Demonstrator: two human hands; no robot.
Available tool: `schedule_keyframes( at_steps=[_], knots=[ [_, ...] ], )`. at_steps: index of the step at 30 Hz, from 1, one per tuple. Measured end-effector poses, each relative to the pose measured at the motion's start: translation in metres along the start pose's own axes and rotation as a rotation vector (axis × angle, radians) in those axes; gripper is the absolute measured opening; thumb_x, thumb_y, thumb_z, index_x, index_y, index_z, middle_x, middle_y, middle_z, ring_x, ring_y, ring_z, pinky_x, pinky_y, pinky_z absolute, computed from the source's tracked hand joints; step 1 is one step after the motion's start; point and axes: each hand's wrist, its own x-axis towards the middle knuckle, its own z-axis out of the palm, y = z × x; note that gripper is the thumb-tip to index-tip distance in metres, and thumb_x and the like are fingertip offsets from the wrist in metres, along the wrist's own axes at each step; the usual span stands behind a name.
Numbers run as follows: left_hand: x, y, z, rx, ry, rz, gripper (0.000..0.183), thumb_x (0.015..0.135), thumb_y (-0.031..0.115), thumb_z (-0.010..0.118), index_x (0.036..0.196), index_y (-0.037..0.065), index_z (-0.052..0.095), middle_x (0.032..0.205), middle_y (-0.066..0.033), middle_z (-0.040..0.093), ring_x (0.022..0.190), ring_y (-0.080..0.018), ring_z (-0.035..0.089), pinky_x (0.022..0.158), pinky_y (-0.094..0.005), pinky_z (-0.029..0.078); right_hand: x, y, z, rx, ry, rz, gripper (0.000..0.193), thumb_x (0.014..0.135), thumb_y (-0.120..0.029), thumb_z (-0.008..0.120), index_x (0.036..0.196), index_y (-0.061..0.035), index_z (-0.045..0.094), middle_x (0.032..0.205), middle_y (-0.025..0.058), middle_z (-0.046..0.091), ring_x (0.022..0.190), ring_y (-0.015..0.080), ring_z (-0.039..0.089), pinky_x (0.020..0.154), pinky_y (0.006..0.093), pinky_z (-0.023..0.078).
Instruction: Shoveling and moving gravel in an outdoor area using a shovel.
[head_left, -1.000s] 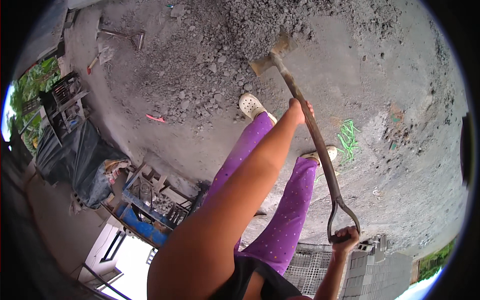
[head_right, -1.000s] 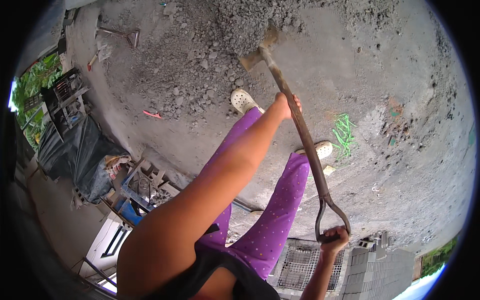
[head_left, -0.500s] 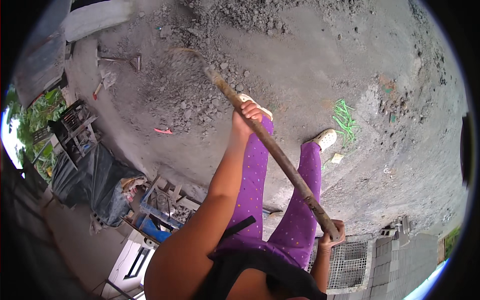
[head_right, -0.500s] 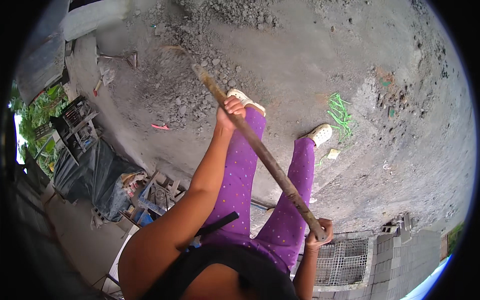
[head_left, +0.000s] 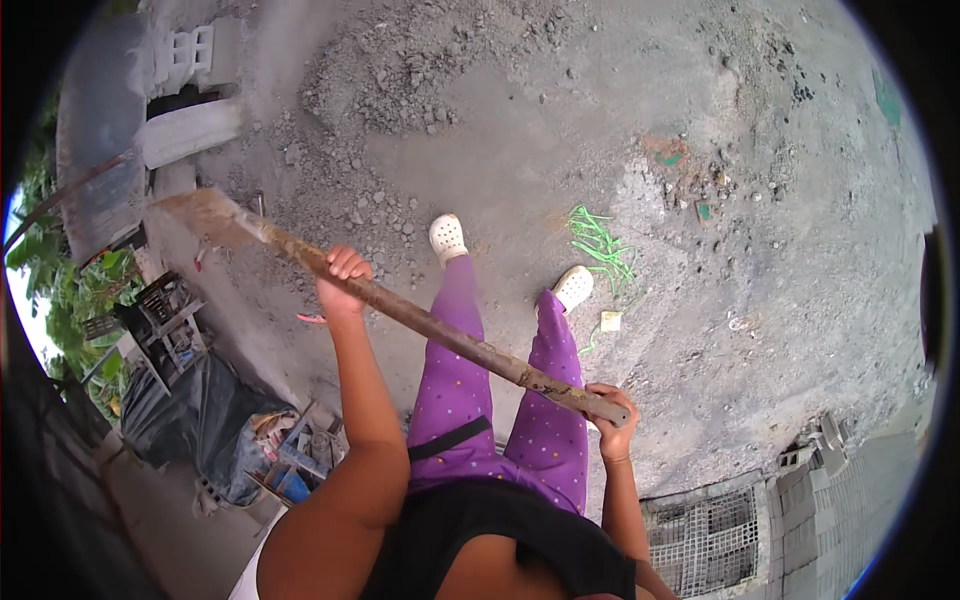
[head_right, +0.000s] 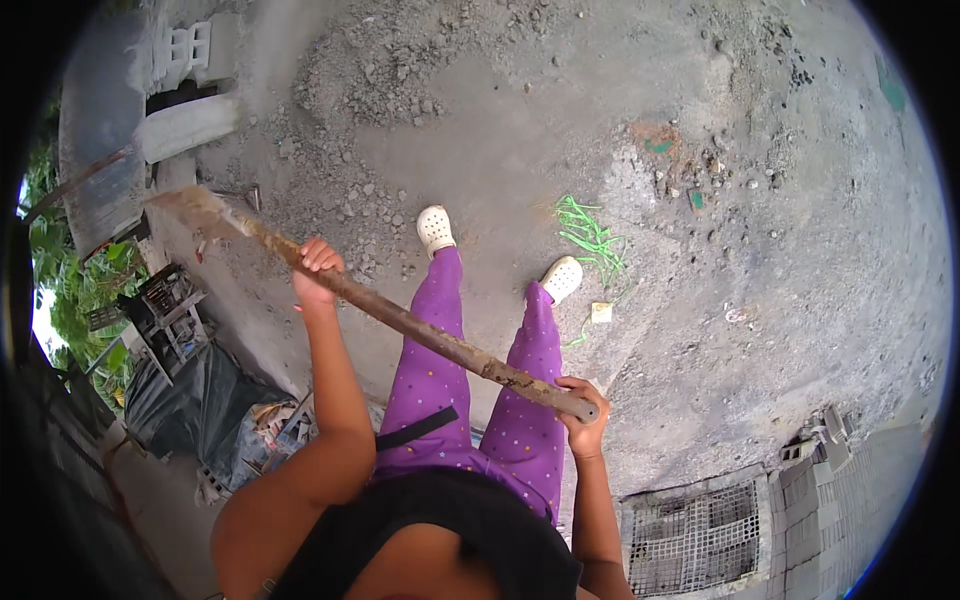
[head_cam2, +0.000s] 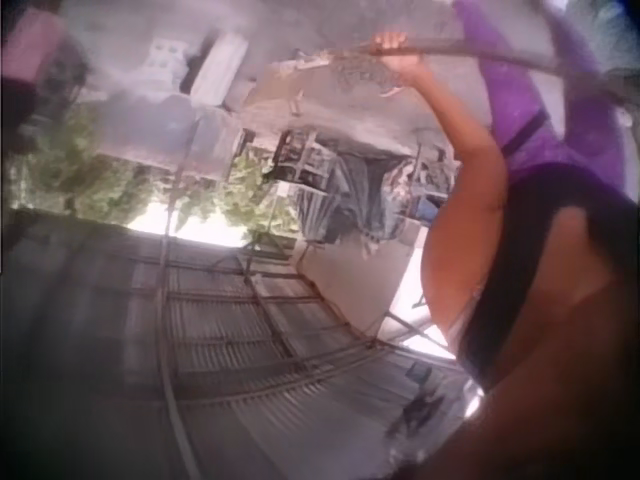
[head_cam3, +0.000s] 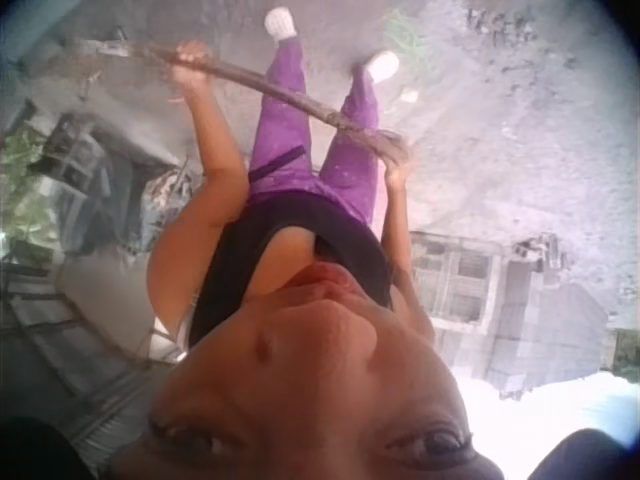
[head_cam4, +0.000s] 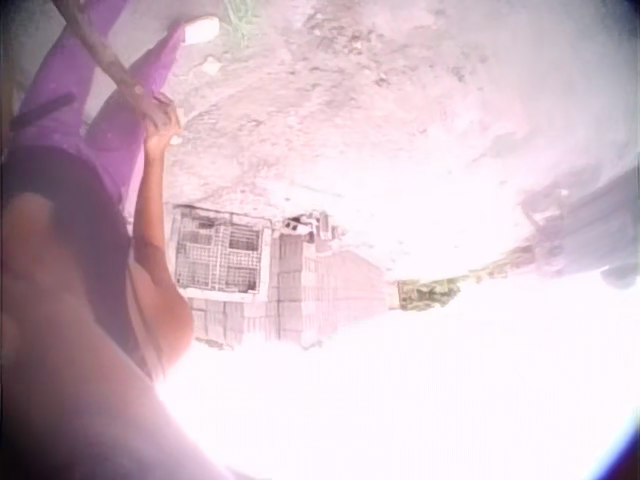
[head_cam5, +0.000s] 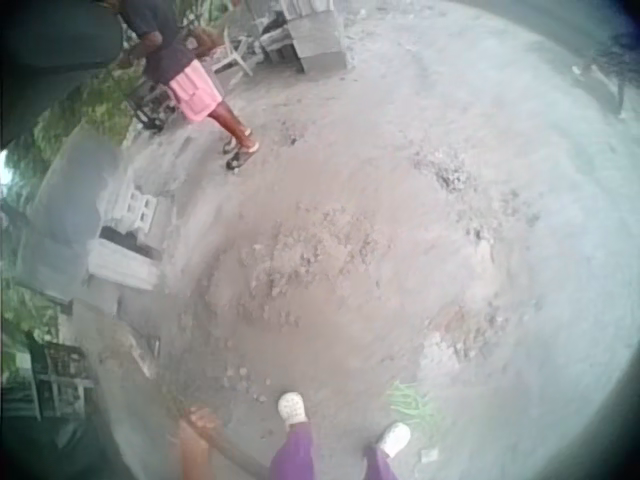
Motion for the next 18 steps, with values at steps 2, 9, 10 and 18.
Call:
schedule_keyframes(
  at_steps=[2,9,10,18],
  knots=[
    [0.047,-0.037,-0.008,0.035,0.236,-0.096,0.019,0.084,0.024,0.039,0.071,0.010,0.045,0.055,0.0008,0.040,0.049,-0.0136,0.039,0.055,-0.0276,0.037,-0.006,-0.007,-0.020,0.272,0.048,0.204,0.019,0.072,-0.018,0.062,0.079,0.0001,0.060,0.079,0.0138,0.063,0.075,0.0246,0.061,0.073,0.0356,0.048],
    [0.192,-0.287,-0.054,0.197,0.791,-0.540,0.048,0.085,0.047,0.022,0.063,0.010,0.042,0.054,-0.0048,0.042,0.046,-0.0206,0.042,0.048,-0.0379,0.038,-0.045,-0.041,-0.100,0.725,0.608,0.682,0.017,0.080,-0.019,0.053,0.067,-0.0096,0.045,0.050,0.0036,0.043,0.042,0.0164,0.043,0.047,0.0327,0.043],
    [0.193,-0.333,-0.048,0.310,0.829,-0.582,0.053,0.086,0.051,0.019,0.062,0.009,0.041,0.052,-0.0058,0.042,0.046,-0.0218,0.043,0.047,-0.0382,0.038,-0.054,-0.055,-0.105,0.771,0.743,0.741,0.014,0.080,-0.016,0.053,0.069,-0.0098,0.045,0.050,0.0034,0.042,0.042,0.0165,0.043,0.046,0.0331,0.043],
    [0.181,-0.475,-0.037,0.355,1.052,-0.991,0.064,0.084,0.061,0.010,0.061,0.009,0.040,0.048,-0.0064,0.042,0.040,-0.0224,0.040,0.045,-0.0380,0.037,-0.094,-0.153,-0.098,0.760,1.209,0.874,0.015,0.080,-0.022,0.052,0.068,-0.0137,0.047,0.050,0.0024,0.042,0.042,0.0164,0.041,0.044,0.0333,0.041]
  ],
)
